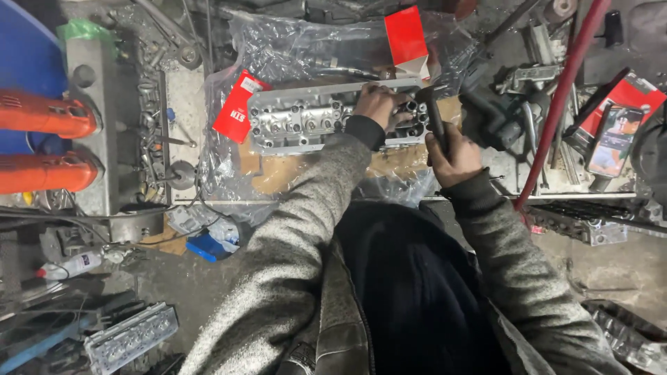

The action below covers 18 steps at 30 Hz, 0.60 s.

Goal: The person takes small metal valve components from storage bins on a shelf, places them one at a time into bores of an aluminum cylinder head on the workbench, and taps each into place with a hammer, working along the head.

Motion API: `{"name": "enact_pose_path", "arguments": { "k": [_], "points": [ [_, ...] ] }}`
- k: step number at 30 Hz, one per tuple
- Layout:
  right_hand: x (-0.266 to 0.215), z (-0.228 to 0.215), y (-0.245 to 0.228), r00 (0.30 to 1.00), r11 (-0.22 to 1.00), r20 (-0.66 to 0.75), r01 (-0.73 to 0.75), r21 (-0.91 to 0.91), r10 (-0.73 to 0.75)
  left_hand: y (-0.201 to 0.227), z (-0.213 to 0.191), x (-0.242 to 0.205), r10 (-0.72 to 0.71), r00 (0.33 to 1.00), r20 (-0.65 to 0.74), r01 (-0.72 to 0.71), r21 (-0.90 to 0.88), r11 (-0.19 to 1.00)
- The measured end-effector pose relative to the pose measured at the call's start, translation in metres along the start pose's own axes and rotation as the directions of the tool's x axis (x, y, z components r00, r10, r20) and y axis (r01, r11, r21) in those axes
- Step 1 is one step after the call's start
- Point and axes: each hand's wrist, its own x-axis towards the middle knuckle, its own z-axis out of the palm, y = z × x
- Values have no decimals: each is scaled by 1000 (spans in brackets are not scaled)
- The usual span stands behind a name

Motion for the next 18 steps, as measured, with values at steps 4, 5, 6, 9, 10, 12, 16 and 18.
{"name": "enact_pose_path", "arguments": {
  "k": [4, 5, 6, 9, 10, 12, 16, 18],
  "points": [
    [2, 6, 6, 998, 986, -47, 20, -166, -28, -10, 11, -1, 58, 998, -29, -59, -24, 998],
    [3, 5, 4, 998, 977, -62, 19, -214, -33, -12, 14, 2, 78, 996, -49, -79, -20, 997],
    [3, 10, 10, 998, 977, -61, 20, -214, -34, -9, 11, 2, 77, 996, -50, -78, -19, 997],
    [5, 23, 26, 990, 973, -87, 87, -215, -108, -3, 9, 3, -6, 999, 54, 0, 112, 994],
    [4, 27, 30, 991, 957, -92, 71, -281, -101, -3, 12, 3, -15, 1000, 23, 12, 113, 994],
    [3, 38, 43, 991, 937, -94, 56, -345, -94, -5, 19, 0, -28, 1000, -7, 28, 114, 993],
    [2, 55, 64, 990, 915, -120, 21, -402, -76, -3, 18, -8, 82, 977, -195, -80, 21, 997],
    [3, 57, 65, 991, 906, -109, 18, -422, -71, -1, 17, -8, 88, 961, -261, -106, -54, 993]
  ]
}}
